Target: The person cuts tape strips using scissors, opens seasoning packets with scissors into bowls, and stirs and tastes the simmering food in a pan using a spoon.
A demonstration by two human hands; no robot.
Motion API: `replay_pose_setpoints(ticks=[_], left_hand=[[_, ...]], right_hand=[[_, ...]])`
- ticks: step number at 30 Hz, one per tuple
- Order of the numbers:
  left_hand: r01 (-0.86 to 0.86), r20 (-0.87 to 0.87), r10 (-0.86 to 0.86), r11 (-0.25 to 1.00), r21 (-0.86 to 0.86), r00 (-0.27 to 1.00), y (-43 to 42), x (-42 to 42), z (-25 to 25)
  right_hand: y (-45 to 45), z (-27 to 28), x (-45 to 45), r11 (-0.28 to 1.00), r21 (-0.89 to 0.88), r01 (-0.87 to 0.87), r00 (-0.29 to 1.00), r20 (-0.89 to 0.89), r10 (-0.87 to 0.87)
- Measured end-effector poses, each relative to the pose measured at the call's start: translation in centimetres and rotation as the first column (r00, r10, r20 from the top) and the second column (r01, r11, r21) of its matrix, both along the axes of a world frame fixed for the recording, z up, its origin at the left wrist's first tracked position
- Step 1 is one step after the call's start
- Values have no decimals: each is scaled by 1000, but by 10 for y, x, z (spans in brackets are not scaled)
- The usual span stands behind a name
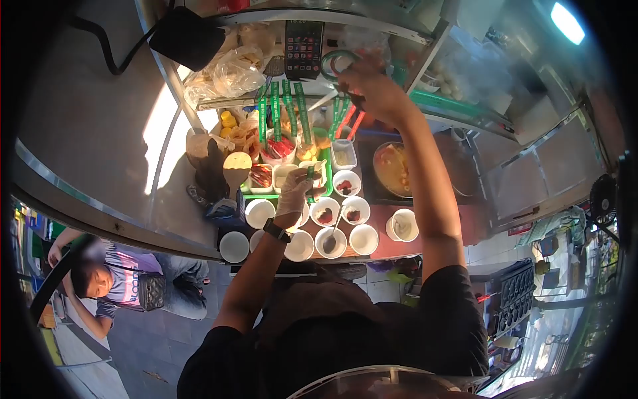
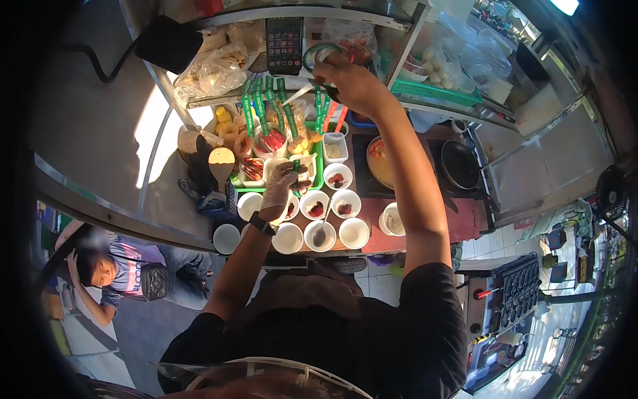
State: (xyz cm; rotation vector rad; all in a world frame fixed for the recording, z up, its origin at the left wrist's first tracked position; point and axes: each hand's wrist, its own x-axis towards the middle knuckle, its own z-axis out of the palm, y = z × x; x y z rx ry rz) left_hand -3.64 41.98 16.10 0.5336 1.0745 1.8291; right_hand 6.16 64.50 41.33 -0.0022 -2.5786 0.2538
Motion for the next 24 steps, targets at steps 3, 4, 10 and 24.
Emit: replay_pose_setpoints(ticks=[3, 4, 10, 24], left_hand=[[-29, -172, 15, 996, -82, 985, -8, 23, 22], [11, -108, -7, 1000, 29, 994, -7, 25, 10], [91, -219, -56, 984, 151, 974, -6, 37, 46], [-208, -843, 539, 824, 527, -2, 157, 2, 181]], right_hand=[[44, -18, -39, 909, 391, 143, 986, -139, -95], [48, -21, -42, 906, 395, 151, 983, -160, -94], [58, -21, -46, 897, 403, 180, 980, -153, -128], [-53, 8, 237, 982, -107, -157, 987, -39, 153]])
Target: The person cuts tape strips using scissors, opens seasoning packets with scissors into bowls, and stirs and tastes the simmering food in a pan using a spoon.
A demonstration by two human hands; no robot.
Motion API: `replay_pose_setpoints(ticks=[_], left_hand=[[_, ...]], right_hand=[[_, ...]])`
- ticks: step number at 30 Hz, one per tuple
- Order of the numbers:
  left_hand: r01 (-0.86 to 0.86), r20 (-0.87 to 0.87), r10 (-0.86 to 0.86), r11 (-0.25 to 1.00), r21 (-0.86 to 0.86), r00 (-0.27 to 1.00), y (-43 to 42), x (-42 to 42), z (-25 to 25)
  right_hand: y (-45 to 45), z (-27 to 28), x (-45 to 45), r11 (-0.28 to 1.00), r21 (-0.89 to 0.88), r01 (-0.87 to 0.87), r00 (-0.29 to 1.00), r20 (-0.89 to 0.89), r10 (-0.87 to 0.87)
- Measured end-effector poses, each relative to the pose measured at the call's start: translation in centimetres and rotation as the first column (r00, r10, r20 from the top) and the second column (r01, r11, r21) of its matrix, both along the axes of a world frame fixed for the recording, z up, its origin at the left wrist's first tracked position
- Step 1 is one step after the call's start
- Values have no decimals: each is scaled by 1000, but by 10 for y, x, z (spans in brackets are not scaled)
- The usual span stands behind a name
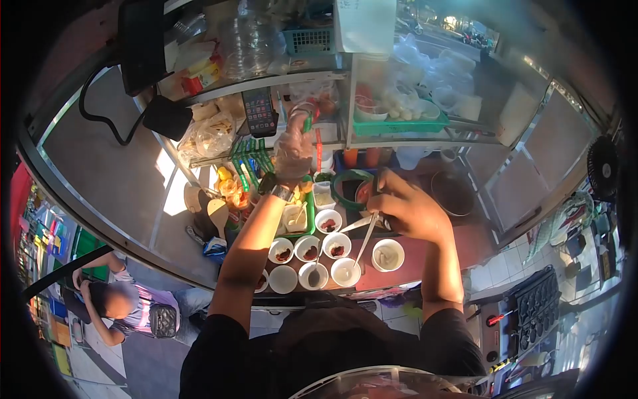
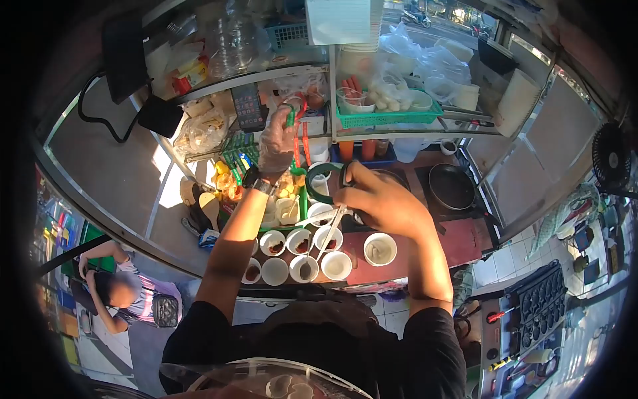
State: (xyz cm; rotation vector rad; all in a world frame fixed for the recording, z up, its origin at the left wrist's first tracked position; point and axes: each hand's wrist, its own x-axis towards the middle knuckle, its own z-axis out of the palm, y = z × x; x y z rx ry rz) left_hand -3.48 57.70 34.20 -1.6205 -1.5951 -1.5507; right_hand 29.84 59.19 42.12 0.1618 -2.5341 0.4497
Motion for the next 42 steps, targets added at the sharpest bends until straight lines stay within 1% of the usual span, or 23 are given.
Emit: replay_pose_setpoints(ticks=[4, 6, 10, 12, 13, 15, 16, 19, 20, 23, 24, 25, 26, 27, 28, 31, 32, 33, 34, 35, 37, 39, 42], left_hand=[[-383, -70, 379, 880, -280, 923, 46, -16, 25], [-503, -188, 467, 814, -291, 864, 61, -27, 25], [-497, -266, 427, 805, -323, 864, 67, -31, 24], [-597, -246, 549, 774, -213, 799, 41, 6, 37], [-514, -230, 483, 852, -99, 845, 27, 26, 37], [-95, -29, 91, 977, -191, 995, -8, 65, 25], [190, 142, -150, 921, -340, 979, -31, 87, 22], [457, 174, -423, 833, -312, 889, -67, 135, -2], [603, 617, -315, 724, -336, 721, -82, 148, 0], [608, 692, -380, 787, -107, 614, -94, 134, -13], [626, 731, -377, 775, -89, 569, -103, 124, -14], [594, 693, -379, 800, -87, 613, -109, 122, -18], [676, 810, -350, 733, -76, 470, -124, 126, -7], [630, 685, -326, 735, -249, 652, -135, 130, 3], [554, 518, -317, 726, -407, 795, -141, 131, 5], [296, -9, -345, 819, -492, 939, -155, 121, -30], [456, 285, -358, 737, -499, 889, -160, 122, -34], [588, 555, -311, 683, -434, 771, -166, 123, -38], [556, 509, -307, 692, -461, 804, -169, 116, -52], [522, 460, -302, 701, -486, 835, -170, 114, -56], [596, 561, -317, 679, -429, 765, -178, 114, -59], [735, 789, -357, 657, -169, 500, -181, 121, -55], [721, 780, -379, 681, -128, 497, -181, 121, -53]], right_hand=[[-12, -13, 35, 997, 68, 42, 996, 77, -47], [-13, -23, 47, 994, 84, 75, 992, 93, -83], [-12, -36, 61, 994, 62, 90, 996, 21, -91], [-10, -42, 63, 988, 81, 128, 991, -43, -125], [-9, -45, 62, 989, 74, 129, 991, -41, -126], [-4, -48, 57, 969, 198, 149, 987, -97, -132], [-3, -50, 53, 971, 190, 147, 987, -88, -132], [-5, -62, 36, 961, 250, 116, 992, -80, -99], [-8, -65, 33, 965, 246, 93, 995, -64, -80], [-11, -73, 20, 982, 67, 174, 893, -432, -129], [-16, -76, 15, 960, -168, 224, 838, -470, -278], [-15, -74, 15, 907, -381, 182, 894, -321, -314], [-17, -67, 16, 796, -579, 175, 934, -158, -321], [-21, -68, 10, 645, -764, 14, 980, -116, -160], [-21, -74, 6, 699, -715, 13, 993, -71, -92], [-36, -96, -8, 552, -834, -19, 996, 35, 88], [-44, -103, -14, 472, -881, -46, 996, -1, 94], [-49, -108, -17, 562, -827, 9, 998, 43, 47], [-52, -108, -17, 509, -858, 69, 989, 125, 75], [-56, -118, -22, 545, -838, 0, 998, 33, 50], [-62, -132, -24, 577, -815, -57, 998, -54, 22], [-70, -128, -22, 440, -897, 34, 998, 58, 40], [-78, -124, -21, 501, -862, 68, 997, 50, -51]])
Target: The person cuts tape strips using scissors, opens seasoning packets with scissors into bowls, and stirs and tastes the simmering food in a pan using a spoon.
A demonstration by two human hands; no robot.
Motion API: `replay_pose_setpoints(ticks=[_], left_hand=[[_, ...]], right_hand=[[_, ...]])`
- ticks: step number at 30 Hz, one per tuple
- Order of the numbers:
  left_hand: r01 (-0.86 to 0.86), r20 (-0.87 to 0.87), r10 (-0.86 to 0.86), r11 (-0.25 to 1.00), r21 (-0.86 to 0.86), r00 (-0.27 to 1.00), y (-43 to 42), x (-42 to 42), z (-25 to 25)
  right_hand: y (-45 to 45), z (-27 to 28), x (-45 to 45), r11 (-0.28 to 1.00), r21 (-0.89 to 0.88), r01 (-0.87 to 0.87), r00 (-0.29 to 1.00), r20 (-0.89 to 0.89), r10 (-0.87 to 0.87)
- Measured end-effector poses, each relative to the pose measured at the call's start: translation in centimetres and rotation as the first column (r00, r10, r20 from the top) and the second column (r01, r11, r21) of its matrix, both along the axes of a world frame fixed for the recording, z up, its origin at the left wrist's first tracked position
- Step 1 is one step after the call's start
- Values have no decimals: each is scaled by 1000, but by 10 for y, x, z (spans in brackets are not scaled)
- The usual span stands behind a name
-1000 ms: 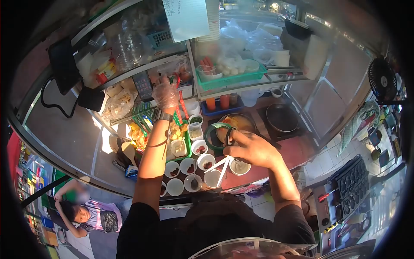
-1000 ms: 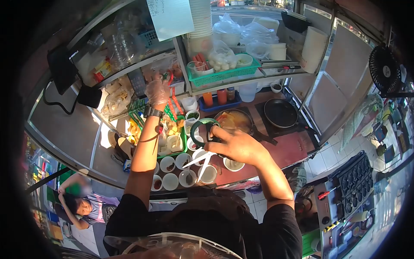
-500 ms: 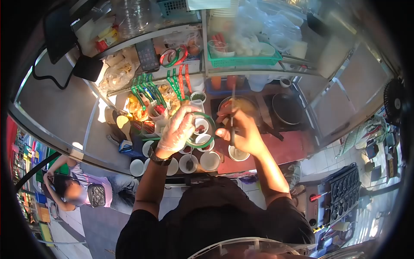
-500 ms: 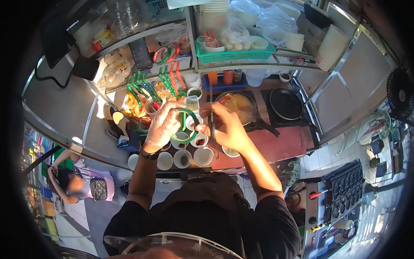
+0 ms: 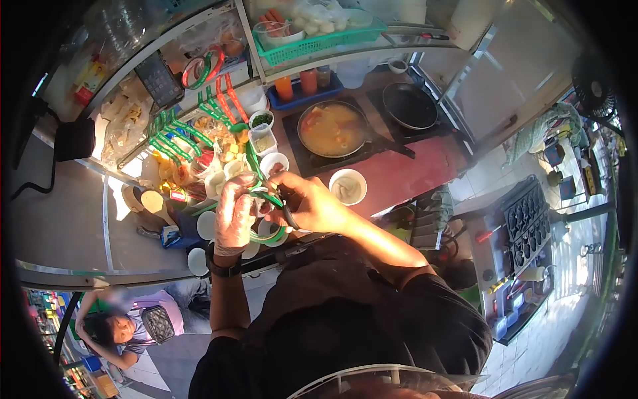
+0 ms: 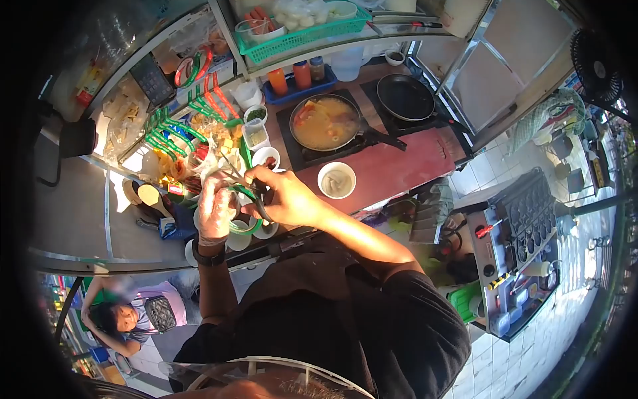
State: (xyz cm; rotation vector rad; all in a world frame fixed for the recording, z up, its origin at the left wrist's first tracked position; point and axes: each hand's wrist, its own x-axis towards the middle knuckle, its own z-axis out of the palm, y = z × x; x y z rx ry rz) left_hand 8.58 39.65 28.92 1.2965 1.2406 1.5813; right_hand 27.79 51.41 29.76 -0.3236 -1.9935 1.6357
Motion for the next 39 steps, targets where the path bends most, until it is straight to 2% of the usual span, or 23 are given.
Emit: replay_pose_setpoints(ticks=[1, 4, 6, 8, 9, 11, 12, 13, 15, 18, 20, 22, 24, 26, 27, 28, 30, 32, 34, 35, 36, 39], left_hand=[[-184, -23, 183, 983, -31, 983, 2, 6, -2], [-167, -54, 165, 985, -47, 985, 0, -2, -2], [-199, -49, 197, 980, -22, 979, 2, 0, -6], [-140, 96, 144, 989, -53, 985, 0, -1, -11], [-136, 99, 141, 989, -54, 985, 1, 0, -11], [-158, 230, 159, 987, -23, 960, 4, 10, -9], [-161, 234, 165, 986, -36, 958, 2, 12, -8], [-140, 233, 143, 990, -34, 962, 0, 9, -11], [-143, 246, 154, 988, -63, 957, -2, 11, -8], [-103, 288, 101, 995, -8, 952, -1, 8, -17], [-102, 215, 101, 995, -6, 971, -3, 1, -17], [-26, 306, 24, 1000, 0, 952, -8, -4, -15], [-68, 327, 50, 997, 45, 944, -10, -8, -14], [-106, 264, 104, 994, -9, 959, -17, -16, -8], [-115, 268, 113, 993, -8, 957, -20, -18, -9], [-69, 289, 64, 998, 7, 955, -22, -21, -10], [-30, 313, 21, 999, 25, 950, -27, -24, -10], [-20, 333, 28, 999, -27, 942, -31, -28, -8], [-12, 330, 9, 1000, 8, 944, -35, -34, -10], [-14, 338, 8, 1000, 14, 941, -37, -36, -12], [-16, 346, 8, 1000, 19, 938, -39, -39, -14], [-59, 326, 40, 997, 48, 944, -46, -46, -11]], right_hand=[[-3, 0, 0, 1000, -5, 5, 1000, 5, -5], [-13, 0, -3, 993, 53, 109, 990, -100, -104], [-19, -3, -4, 982, 88, 166, 982, -110, -156], [-22, -6, -6, 967, 125, 222, 971, -121, -207], [-24, -7, -6, 956, 157, 249, 964, -139, -228], [-26, -8, -7, 943, 182, 278, 955, -161, -251], [-26, -6, -7, 944, 177, 279, 954, -166, -250], [-31, -2, -3, 964, 46, 262, 965, -9, -262], [-34, 7, -1, 964, 44, 264, 965, -4, -264], [-36, 8, -3, 977, -37, 208, 978, 21, -207], [-39, 5, -6, 977, 73, 201, 979, -38, -198], [-34, 5, -7, 990, -8, 139, 990, 19, -138], [-24, 16, -5, 981, 132, 139, 989, 29, -144], [-21, 7, -14, 980, -37, 194, 961, -194, -197], [-16, -2, -23, 978, -125, 169, 937, -286, -198], [-12, -4, -25, 979, -123, 161, 940, -283, -190], [-11, 14, -29, 980, 168, 103, 979, -190, -70], [-15, 21, -40, 968, 222, 119, 976, -205, -73], [-11, 22, -43, 967, 253, 0, 995, -92, 24], [-13, 29, -44, 954, 300, 3, 998, -64, 17], [-16, 29, -47, 953, 303, -6, 998, -61, 26], [-32, 37, -60, 995, 81, 65, 994, -98, -57]])
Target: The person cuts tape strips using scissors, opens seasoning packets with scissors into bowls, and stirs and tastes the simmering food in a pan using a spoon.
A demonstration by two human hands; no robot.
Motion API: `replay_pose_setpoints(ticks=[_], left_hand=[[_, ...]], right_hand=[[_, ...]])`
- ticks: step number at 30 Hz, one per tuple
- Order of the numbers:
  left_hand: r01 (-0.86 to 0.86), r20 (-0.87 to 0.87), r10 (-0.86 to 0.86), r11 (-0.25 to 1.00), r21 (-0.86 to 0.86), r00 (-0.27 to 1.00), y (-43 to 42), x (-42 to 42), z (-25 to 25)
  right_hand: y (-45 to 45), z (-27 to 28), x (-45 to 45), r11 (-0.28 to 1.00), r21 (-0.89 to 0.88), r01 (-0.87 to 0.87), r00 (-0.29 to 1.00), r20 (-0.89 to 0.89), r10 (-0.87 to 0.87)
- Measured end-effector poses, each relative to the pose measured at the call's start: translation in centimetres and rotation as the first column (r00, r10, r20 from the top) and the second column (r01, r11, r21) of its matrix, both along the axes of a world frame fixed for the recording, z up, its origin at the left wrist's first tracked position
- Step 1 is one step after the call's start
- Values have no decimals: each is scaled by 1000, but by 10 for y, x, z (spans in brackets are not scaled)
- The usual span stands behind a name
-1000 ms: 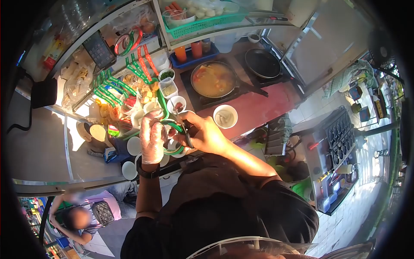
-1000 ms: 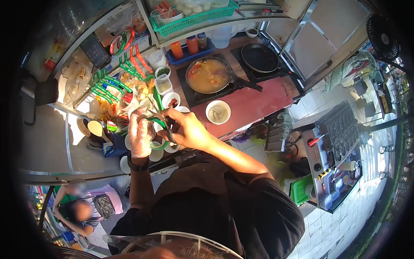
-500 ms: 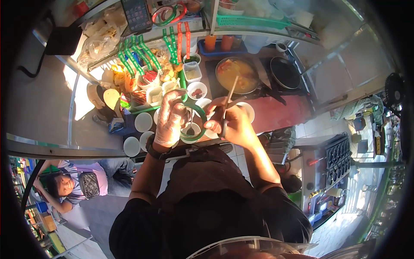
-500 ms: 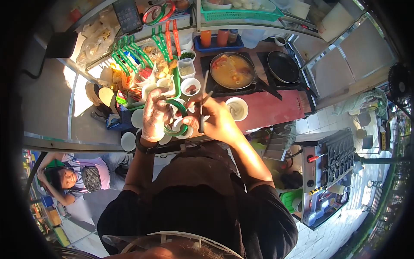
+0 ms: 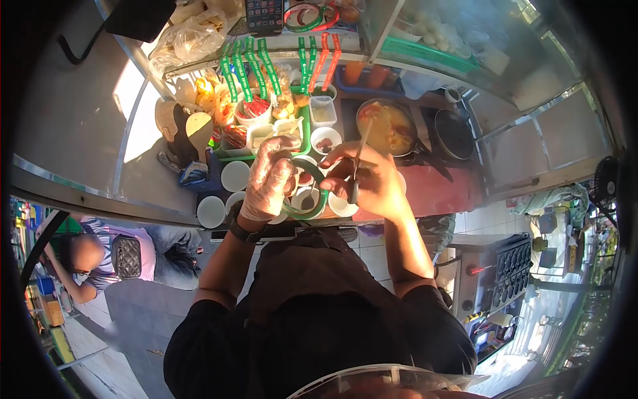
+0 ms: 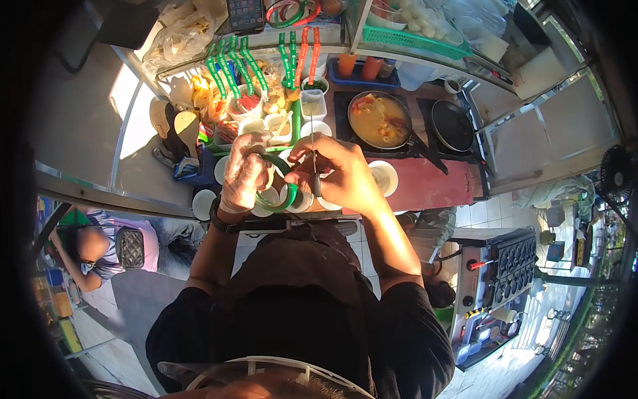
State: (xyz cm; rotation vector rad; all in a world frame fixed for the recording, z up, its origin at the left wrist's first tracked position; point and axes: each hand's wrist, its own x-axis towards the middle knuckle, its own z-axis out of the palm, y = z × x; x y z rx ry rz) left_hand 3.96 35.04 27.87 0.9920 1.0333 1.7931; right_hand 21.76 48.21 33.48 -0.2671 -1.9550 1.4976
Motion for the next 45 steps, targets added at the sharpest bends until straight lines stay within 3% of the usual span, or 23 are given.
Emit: replay_pose_setpoints(ticks=[4, 8, 14, 16, 23, 26, 29, 37, 45], left_hand=[[-91, -192, 102, 994, 68, 976, -5, -7, 2], [-103, -209, 123, 989, 104, 970, -8, -9, 0], [-168, -139, 185, 978, 121, 973, -6, -4, -2], [-160, -59, 171, 974, 160, 983, -6, 1, 2], [-209, -91, 231, 956, 204, 969, -2, 8, -9], [-306, -275, 389, 904, 299, 879, 8, 13, 6], [-233, -229, 301, 931, 282, 926, 6, 19, 12], [-217, -208, 284, 930, 296, 936, 9, 35, 22], [-291, -219, 371, 900, 326, 902, 20, 55, 24]], right_hand=[[-6, 5, -5, 990, 112, -82, 977, 205, 57], [-12, 0, -9, 990, 128, -50, 979, 203, 23], [-22, 1, -11, 976, 208, 67, 995, 58, -81], [-18, 1, -5, 932, 359, 58, 990, 99, -100], [-24, 3, 6, 953, 303, 15, 997, 67, -38], [-25, 1, 8, 962, 265, 71, 996, 34, -83], [-23, 4, 15, 960, 272, 74, 997, -25, -70], [-22, 16, 29, 891, 432, 140, 990, -93, -110], [-15, 19, 44, 857, 477, 194, 979, -154, -136]])
